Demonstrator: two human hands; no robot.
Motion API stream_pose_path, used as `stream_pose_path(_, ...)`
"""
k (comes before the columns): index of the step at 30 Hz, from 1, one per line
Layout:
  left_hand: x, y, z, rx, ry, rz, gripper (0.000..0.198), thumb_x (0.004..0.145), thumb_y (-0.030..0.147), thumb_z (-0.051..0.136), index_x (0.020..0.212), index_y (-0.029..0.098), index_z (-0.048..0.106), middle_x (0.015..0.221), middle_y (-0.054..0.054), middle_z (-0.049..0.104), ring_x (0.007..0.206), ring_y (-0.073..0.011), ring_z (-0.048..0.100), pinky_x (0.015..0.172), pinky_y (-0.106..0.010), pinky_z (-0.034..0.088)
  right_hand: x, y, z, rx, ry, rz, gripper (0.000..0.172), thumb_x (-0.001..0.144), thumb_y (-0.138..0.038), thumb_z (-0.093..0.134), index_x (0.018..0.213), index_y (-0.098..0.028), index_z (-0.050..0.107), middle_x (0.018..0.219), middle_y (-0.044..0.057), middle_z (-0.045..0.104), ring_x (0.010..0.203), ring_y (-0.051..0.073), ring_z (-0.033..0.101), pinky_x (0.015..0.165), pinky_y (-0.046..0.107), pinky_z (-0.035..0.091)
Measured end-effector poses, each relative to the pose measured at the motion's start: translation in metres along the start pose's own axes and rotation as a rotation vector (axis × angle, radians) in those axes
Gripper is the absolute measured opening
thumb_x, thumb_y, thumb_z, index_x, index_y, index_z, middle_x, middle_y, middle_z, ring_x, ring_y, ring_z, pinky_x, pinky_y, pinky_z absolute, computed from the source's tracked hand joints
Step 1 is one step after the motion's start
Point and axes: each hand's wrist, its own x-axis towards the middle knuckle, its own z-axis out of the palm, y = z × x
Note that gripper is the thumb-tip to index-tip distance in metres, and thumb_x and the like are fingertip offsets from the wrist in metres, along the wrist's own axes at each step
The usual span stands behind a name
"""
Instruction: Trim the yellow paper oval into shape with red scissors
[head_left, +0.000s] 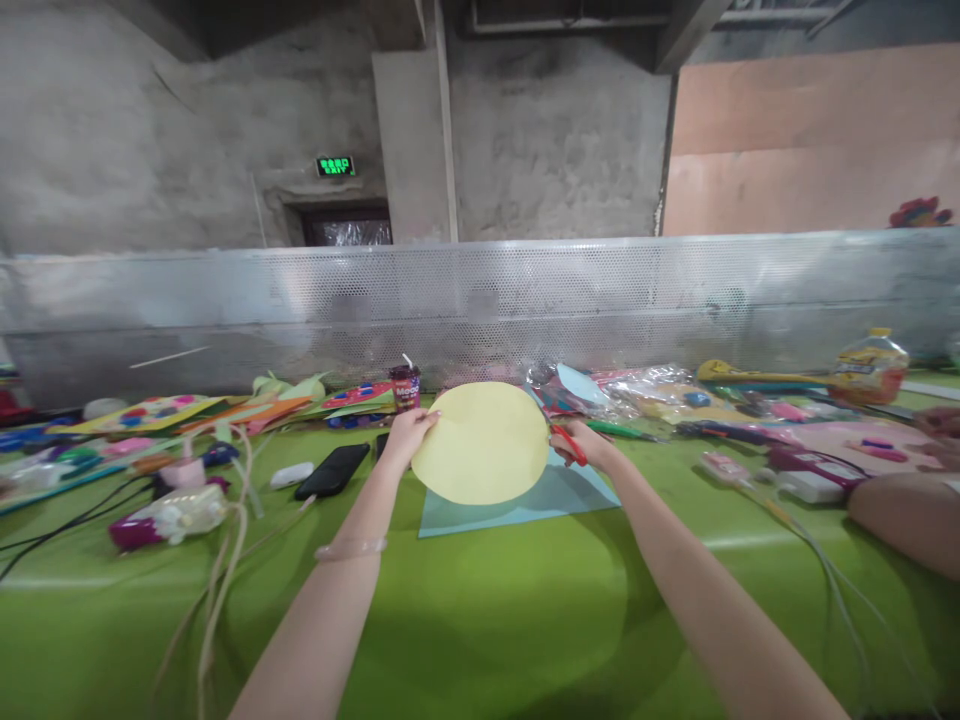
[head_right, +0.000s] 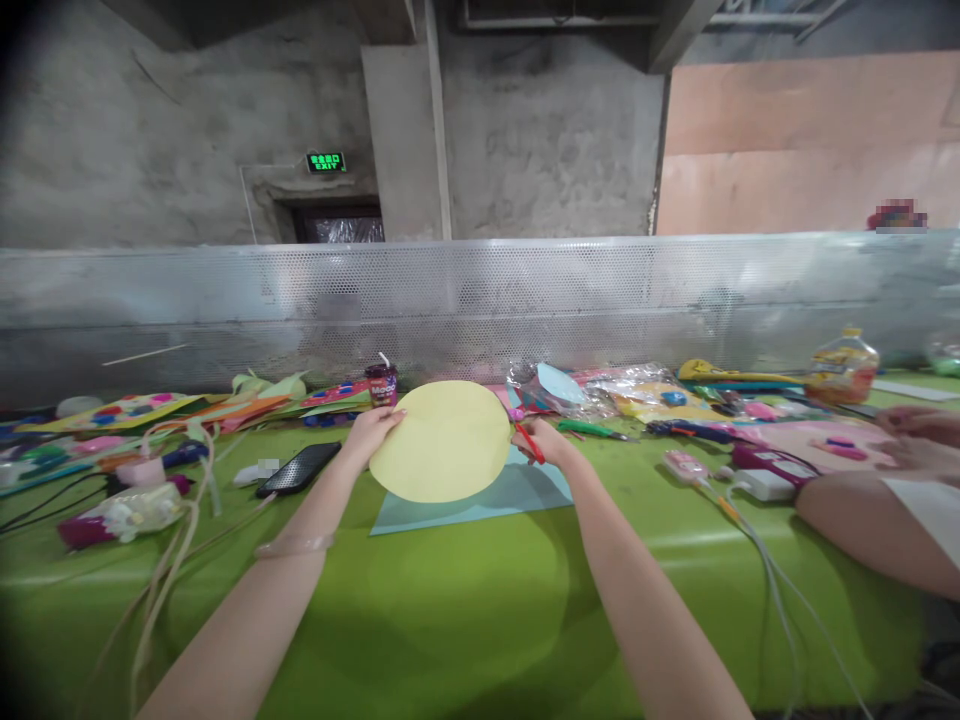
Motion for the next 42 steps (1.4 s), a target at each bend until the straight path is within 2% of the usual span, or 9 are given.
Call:
stream_pose_path(13, 0.0009, -0.0021, 0.0014, -0.005, -0.004, 0.008, 0.033, 0.06, 0.041, 0.056, 0.074, 0.013, 0.065, 0.067, -0.005, 0.065, 0.058, -0.0176, 0.056, 0.051, -0.024, 0.04, -0.0007, -0.0008, 0.0, -0.031, 0.002, -0.029, 0.02, 0.068, -0.032, 0.044, 0.058, -0.015, 0.046, 0.043, -0.004, 0.041, 0.038, 0.007, 0.039, 0.039, 0.02, 0.039)
stream_pose_path(28, -0.002, 0.0026, 0.0004, -0.008, -0.004, 0.02, 0.03, 0.061, 0.04, 0.056, 0.074, 0.014, 0.065, 0.068, -0.004, 0.066, 0.06, -0.0179, 0.057, 0.054, -0.024, 0.041, 0.0, 0.0029, 0.0003, -0.052, 0.017, 0.0, 0.023, 0.068, -0.03, 0.044, 0.051, -0.015, 0.039, 0.043, -0.003, 0.042, 0.036, 0.006, 0.039, 0.038, 0.02, 0.039)
stream_pose_path(36, 0.0019, -0.002, -0.0002, 0.0, 0.026, 0.0, 0.034, 0.059, 0.04, 0.057, 0.075, 0.012, 0.065, 0.067, -0.005, 0.065, 0.059, -0.0182, 0.056, 0.053, -0.025, 0.04, 0.0011, 0.0019, 0.0009, -0.027, 0.035, -0.018, 0.013, 0.068, -0.026, 0.042, 0.065, -0.015, 0.047, 0.044, -0.005, 0.04, 0.039, 0.006, 0.039, 0.039, 0.019, 0.04)
stream_pose_path(42, 0.0034, -0.0047, 0.0004, -0.008, 0.033, -0.004, 0.034, 0.058, 0.041, 0.057, 0.075, 0.012, 0.065, 0.065, -0.005, 0.064, 0.058, -0.0173, 0.056, 0.051, -0.024, 0.039, 0.0016, 0.0035, 0.001, -0.044, 0.025, -0.024, 0.017, 0.067, -0.029, 0.045, 0.058, -0.015, 0.044, 0.042, -0.004, 0.04, 0.037, 0.006, 0.039, 0.039, 0.019, 0.039)
